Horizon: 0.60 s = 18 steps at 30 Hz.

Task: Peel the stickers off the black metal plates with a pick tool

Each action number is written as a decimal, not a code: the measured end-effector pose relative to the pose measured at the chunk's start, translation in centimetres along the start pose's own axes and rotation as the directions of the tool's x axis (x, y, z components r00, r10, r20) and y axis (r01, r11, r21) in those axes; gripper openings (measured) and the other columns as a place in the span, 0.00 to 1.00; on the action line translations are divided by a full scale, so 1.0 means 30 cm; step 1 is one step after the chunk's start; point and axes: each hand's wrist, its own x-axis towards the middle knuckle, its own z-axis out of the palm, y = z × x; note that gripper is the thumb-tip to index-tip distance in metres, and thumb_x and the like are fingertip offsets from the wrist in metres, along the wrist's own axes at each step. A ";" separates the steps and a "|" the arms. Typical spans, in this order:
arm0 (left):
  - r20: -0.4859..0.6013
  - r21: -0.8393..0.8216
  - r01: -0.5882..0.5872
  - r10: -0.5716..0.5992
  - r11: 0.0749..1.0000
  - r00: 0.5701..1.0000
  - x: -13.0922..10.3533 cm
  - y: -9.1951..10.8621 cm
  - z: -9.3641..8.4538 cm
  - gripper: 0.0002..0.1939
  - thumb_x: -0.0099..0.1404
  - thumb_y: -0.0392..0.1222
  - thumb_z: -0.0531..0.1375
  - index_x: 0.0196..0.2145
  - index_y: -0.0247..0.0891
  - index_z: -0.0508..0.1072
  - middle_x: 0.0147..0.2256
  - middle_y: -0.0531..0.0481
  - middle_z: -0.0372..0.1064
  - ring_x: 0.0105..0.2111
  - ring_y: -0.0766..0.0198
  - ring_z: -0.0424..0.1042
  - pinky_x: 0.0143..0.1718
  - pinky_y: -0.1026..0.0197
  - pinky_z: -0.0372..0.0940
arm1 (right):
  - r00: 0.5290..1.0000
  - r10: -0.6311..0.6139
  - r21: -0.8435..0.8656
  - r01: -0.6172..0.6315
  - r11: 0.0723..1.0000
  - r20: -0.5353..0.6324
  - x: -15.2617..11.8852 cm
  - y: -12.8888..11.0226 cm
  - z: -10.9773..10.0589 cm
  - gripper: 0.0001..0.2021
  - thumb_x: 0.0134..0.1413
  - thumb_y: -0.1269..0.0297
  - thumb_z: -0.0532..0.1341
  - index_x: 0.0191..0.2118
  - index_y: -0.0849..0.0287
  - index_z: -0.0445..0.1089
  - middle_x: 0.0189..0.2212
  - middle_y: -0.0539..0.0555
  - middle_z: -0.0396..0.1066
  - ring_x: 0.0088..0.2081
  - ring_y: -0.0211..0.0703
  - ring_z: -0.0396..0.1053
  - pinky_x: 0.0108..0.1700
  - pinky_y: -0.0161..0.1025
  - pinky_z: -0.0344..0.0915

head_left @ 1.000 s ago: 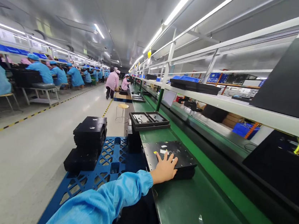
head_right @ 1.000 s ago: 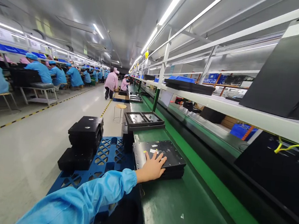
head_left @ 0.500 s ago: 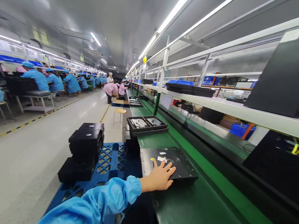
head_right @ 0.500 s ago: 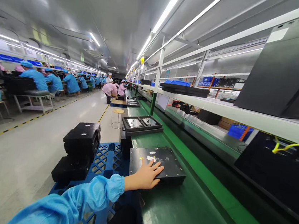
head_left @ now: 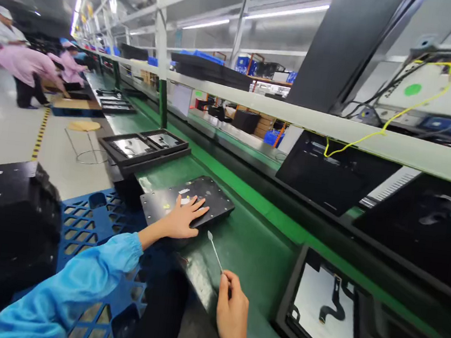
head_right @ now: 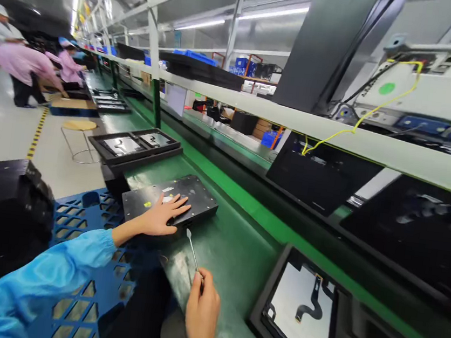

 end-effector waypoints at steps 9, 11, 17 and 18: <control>-0.009 0.028 0.003 -0.002 1.000 1.000 -0.012 0.014 0.002 0.40 0.62 0.46 0.58 0.70 0.43 0.56 0.73 0.43 0.41 0.72 0.41 0.37 0.65 0.22 0.27 | 0.998 -0.063 0.036 0.064 0.997 -0.031 0.059 -0.078 0.040 0.29 0.62 0.43 0.47 0.46 0.59 0.77 0.41 0.59 0.79 0.41 0.54 0.77 0.43 0.43 0.68; 0.005 0.043 0.001 -0.001 0.999 1.000 -0.011 0.018 0.001 0.40 0.62 0.47 0.59 0.71 0.42 0.55 0.73 0.42 0.40 0.72 0.40 0.37 0.65 0.21 0.28 | 0.995 -0.093 0.040 0.094 0.995 -0.037 0.067 -0.089 0.044 0.30 0.63 0.43 0.47 0.47 0.60 0.78 0.39 0.58 0.79 0.39 0.52 0.77 0.43 0.42 0.67; -0.016 0.038 -0.001 0.001 0.999 1.000 -0.004 0.033 -0.006 0.40 0.62 0.47 0.60 0.70 0.42 0.57 0.72 0.42 0.43 0.72 0.38 0.40 0.63 0.18 0.31 | 0.982 -0.168 0.032 0.172 0.985 -0.091 0.102 -0.076 0.104 0.29 0.65 0.44 0.46 0.45 0.60 0.78 0.37 0.56 0.79 0.37 0.51 0.77 0.40 0.41 0.67; -0.023 0.026 0.001 0.000 1.000 1.000 -0.003 0.037 -0.008 0.40 0.61 0.47 0.60 0.69 0.42 0.57 0.72 0.42 0.44 0.71 0.37 0.41 0.63 0.17 0.32 | 0.978 -0.175 0.033 0.180 0.983 -0.116 0.107 -0.056 0.120 0.29 0.65 0.44 0.47 0.45 0.60 0.78 0.36 0.56 0.79 0.37 0.51 0.78 0.40 0.41 0.68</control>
